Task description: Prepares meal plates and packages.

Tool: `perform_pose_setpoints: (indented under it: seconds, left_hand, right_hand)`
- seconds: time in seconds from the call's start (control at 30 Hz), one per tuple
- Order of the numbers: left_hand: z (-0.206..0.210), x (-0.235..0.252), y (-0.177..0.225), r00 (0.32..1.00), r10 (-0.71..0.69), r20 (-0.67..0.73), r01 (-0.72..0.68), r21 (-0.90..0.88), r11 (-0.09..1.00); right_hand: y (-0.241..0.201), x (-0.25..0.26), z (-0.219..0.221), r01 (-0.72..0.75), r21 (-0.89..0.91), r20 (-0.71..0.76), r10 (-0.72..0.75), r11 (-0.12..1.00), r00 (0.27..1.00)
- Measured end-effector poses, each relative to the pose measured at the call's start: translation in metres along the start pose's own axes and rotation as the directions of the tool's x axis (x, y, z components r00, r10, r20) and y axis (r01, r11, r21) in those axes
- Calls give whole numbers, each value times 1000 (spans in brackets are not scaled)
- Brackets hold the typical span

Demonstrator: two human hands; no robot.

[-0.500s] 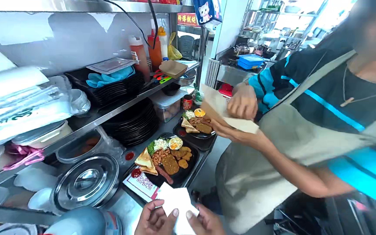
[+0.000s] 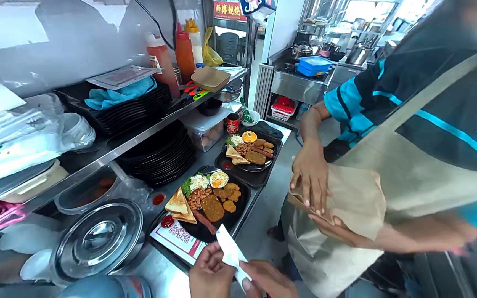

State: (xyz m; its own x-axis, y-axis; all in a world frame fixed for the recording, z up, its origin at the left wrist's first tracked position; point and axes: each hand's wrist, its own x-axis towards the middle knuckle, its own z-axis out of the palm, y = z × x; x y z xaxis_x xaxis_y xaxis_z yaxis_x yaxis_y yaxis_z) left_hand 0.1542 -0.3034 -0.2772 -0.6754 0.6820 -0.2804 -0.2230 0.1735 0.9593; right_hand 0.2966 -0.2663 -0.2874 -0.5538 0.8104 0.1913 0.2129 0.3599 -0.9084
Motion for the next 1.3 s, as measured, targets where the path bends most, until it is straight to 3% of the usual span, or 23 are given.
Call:
perform_pose_setpoints:
  seconds: [0.17, 0.37, 0.47, 0.63, 0.83, 0.97, 1.03, 1.2, 1.3]
  left_hand:
    - [32, 13, 1, 995, -70, 71, 71, -24, 997]
    - [53, 41, 4, 960, -222, 173, 259, -235, 937]
    - [57, 64, 2, 967, -206, 149, 232, -184, 955]
    - [50, 107, 0, 911, -284, 298, 358, -232, 904]
    - [51, 133, 0, 949, -212, 235, 246, -127, 961]
    - [52, 142, -4, 937, -272, 219, 330, -295, 897]
    - [52, 145, -6, 922, -318, 223, 384, -406, 829]
    - [46, 148, -3, 867, -351, 353, 497, -568, 656]
    - [49, 142, 2, 875, -332, 351, 472, -473, 744]
  right_hand:
    - [22, 12, -25, -11, -101, 14, 13, 995, 1000]
    - [40, 43, -30, -65, -154, -35, 61, 986, 998]
    - [41, 61, -22, -118, -98, -50, 113, 988, 992]
    - [41, 79, -18, -364, 38, -12, 365, 930, 931]
    - [29, 101, -11, -536, 176, 28, 540, 826, 841]
    - [23, 113, -12, -640, 400, 93, 666, 656, 740]
    - [23, 114, -18, -664, 423, 156, 673, 616, 723]
    - [20, 108, -26, -632, 253, 134, 620, 733, 773]
    - [21, 105, -24, -545, 48, 80, 540, 837, 838]
